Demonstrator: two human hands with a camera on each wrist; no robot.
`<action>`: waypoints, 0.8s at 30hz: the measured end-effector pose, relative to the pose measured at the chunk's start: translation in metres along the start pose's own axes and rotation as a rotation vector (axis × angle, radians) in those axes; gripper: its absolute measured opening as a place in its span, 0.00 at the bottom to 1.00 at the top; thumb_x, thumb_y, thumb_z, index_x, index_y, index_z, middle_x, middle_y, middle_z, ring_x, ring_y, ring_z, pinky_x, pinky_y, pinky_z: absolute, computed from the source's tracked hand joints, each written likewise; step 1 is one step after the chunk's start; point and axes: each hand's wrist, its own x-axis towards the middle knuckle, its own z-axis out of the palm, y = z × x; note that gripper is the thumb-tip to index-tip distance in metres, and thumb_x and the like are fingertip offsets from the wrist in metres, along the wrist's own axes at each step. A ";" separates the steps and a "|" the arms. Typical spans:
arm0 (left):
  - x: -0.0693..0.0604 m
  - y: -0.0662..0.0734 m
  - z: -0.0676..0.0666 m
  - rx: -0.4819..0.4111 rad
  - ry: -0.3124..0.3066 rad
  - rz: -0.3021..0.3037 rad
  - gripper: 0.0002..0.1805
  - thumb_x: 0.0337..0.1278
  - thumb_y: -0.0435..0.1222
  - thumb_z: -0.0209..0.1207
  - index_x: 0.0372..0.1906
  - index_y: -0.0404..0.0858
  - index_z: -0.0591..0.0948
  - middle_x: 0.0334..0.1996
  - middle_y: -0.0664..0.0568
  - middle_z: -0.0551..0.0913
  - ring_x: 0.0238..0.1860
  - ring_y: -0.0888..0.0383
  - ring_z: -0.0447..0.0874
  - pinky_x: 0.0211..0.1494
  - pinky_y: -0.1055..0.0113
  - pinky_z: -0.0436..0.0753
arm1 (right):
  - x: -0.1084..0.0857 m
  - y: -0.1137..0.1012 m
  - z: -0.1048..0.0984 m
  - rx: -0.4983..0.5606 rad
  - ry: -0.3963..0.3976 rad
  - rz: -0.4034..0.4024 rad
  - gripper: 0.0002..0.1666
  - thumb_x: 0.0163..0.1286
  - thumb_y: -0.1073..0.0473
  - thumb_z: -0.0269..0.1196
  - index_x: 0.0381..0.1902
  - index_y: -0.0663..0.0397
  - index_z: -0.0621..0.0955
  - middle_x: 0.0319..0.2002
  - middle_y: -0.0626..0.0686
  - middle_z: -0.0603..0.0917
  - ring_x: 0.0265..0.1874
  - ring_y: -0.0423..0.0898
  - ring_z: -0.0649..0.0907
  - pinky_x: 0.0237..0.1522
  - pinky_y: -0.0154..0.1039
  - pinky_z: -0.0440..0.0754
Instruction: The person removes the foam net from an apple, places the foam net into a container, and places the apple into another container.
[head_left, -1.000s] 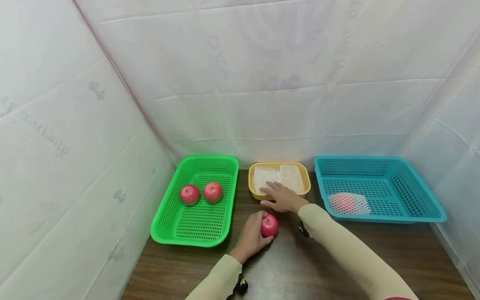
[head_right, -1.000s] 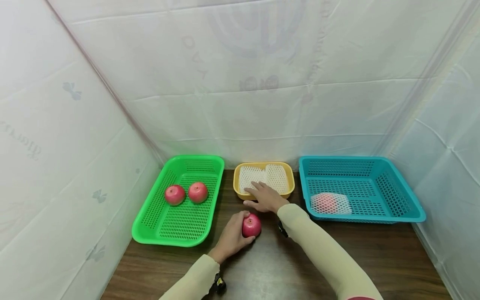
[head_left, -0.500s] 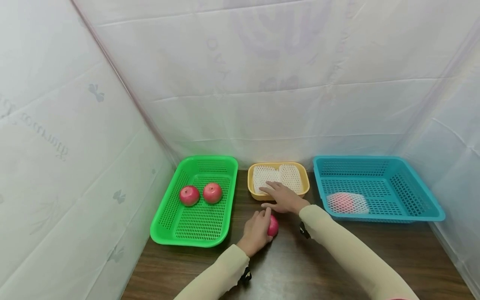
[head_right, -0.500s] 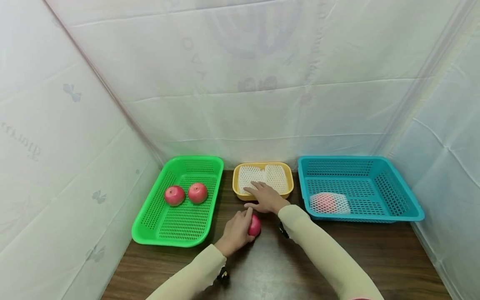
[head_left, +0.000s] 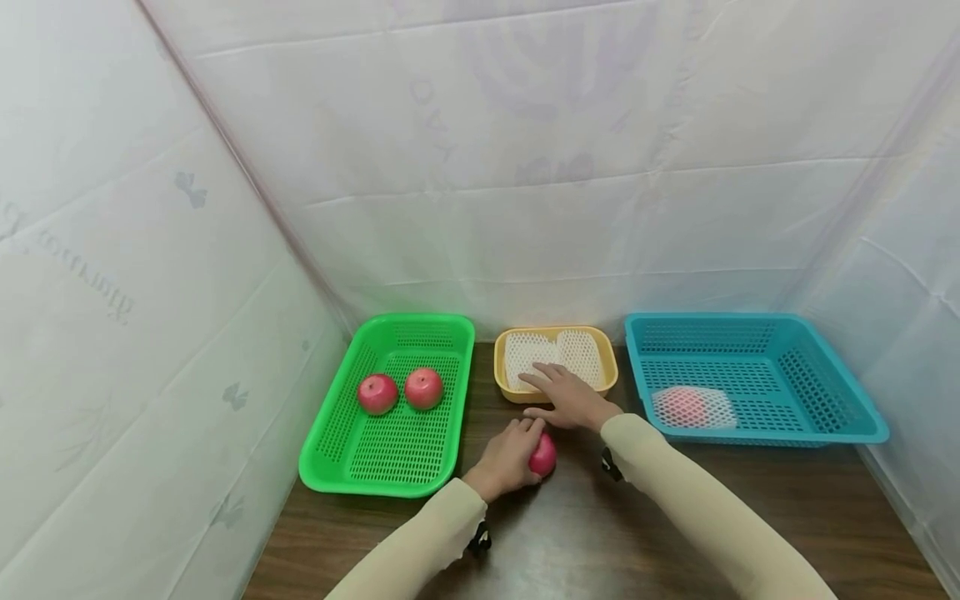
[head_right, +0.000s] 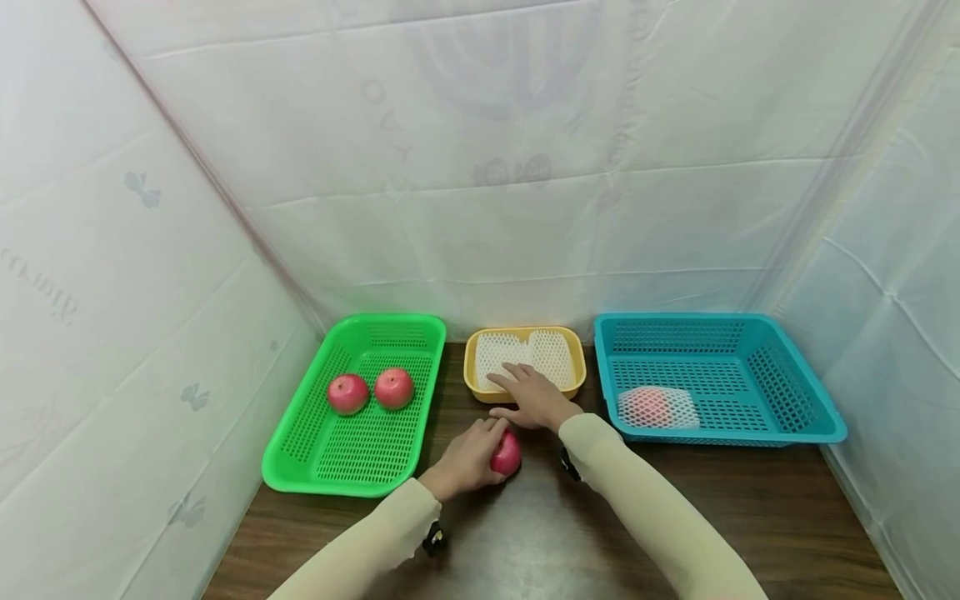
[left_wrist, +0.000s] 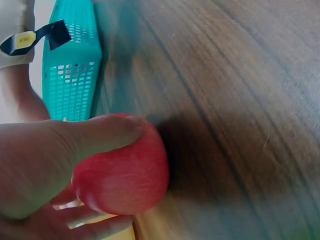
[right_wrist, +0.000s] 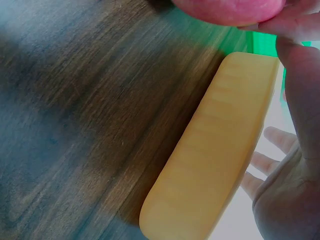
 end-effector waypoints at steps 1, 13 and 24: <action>0.000 -0.001 -0.002 -0.003 -0.009 0.007 0.44 0.41 0.46 0.82 0.64 0.39 0.73 0.58 0.45 0.80 0.55 0.50 0.79 0.50 0.60 0.86 | -0.001 0.000 0.000 0.003 0.007 -0.004 0.43 0.73 0.36 0.62 0.79 0.42 0.65 0.78 0.60 0.63 0.75 0.63 0.63 0.73 0.62 0.62; -0.004 -0.015 -0.021 -0.059 -0.042 0.013 0.44 0.40 0.43 0.82 0.65 0.41 0.73 0.56 0.48 0.81 0.54 0.53 0.78 0.51 0.61 0.85 | -0.006 0.010 0.003 -0.015 0.086 -0.027 0.46 0.70 0.36 0.66 0.79 0.41 0.65 0.77 0.60 0.63 0.75 0.61 0.64 0.72 0.61 0.65; -0.006 -0.030 -0.039 -0.124 0.017 0.038 0.38 0.37 0.39 0.83 0.56 0.44 0.75 0.51 0.52 0.81 0.50 0.54 0.77 0.49 0.61 0.84 | -0.013 0.010 0.004 0.027 0.113 -0.047 0.55 0.60 0.33 0.72 0.79 0.40 0.64 0.78 0.58 0.62 0.75 0.59 0.63 0.72 0.62 0.64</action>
